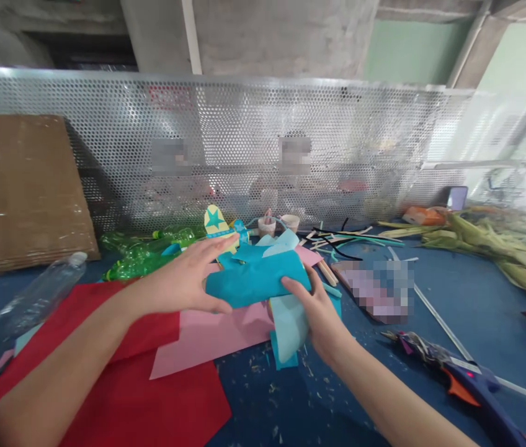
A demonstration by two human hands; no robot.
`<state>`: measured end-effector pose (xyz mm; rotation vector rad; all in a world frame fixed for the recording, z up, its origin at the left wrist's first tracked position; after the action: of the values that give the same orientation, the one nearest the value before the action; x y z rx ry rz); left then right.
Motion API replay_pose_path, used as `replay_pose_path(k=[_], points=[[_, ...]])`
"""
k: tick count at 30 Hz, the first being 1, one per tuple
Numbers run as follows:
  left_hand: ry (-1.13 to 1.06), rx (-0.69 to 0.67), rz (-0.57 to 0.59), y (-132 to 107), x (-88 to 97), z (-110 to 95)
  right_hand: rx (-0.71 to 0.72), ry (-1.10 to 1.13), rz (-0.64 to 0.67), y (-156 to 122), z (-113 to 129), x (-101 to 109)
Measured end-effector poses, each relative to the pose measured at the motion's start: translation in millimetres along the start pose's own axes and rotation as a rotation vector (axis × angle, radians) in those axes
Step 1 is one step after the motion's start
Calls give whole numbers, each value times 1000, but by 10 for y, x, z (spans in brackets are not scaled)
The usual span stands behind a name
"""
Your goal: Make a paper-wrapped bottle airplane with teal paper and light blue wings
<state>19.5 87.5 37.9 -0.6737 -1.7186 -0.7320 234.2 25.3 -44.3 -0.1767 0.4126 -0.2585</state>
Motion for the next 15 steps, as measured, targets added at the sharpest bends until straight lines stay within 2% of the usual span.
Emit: replay_pose_path(k=[3, 6, 9, 15], points=[[-351, 19, 118, -110, 167, 286, -72, 34, -24, 42, 1, 40], [-591, -3, 211, -137, 177, 411, -88, 49, -19, 81, -9, 64], [-682, -5, 206, -79, 86, 357, -73, 51, -36, 91, -9, 67], [-790, 92, 131, 32, -54, 198, -49, 43, -29, 76, 28, 59]])
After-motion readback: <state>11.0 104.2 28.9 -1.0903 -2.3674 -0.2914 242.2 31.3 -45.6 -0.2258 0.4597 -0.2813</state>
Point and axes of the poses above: each hand's wrist, its own y-axis towards the middle knuckle, its own x-axis out of the back of the hand, z = x × y, the point moved 1 cm from there along y, towards the middle knuckle, and after that the axes turned 7 degrees about -x, right-handed, at the moved point
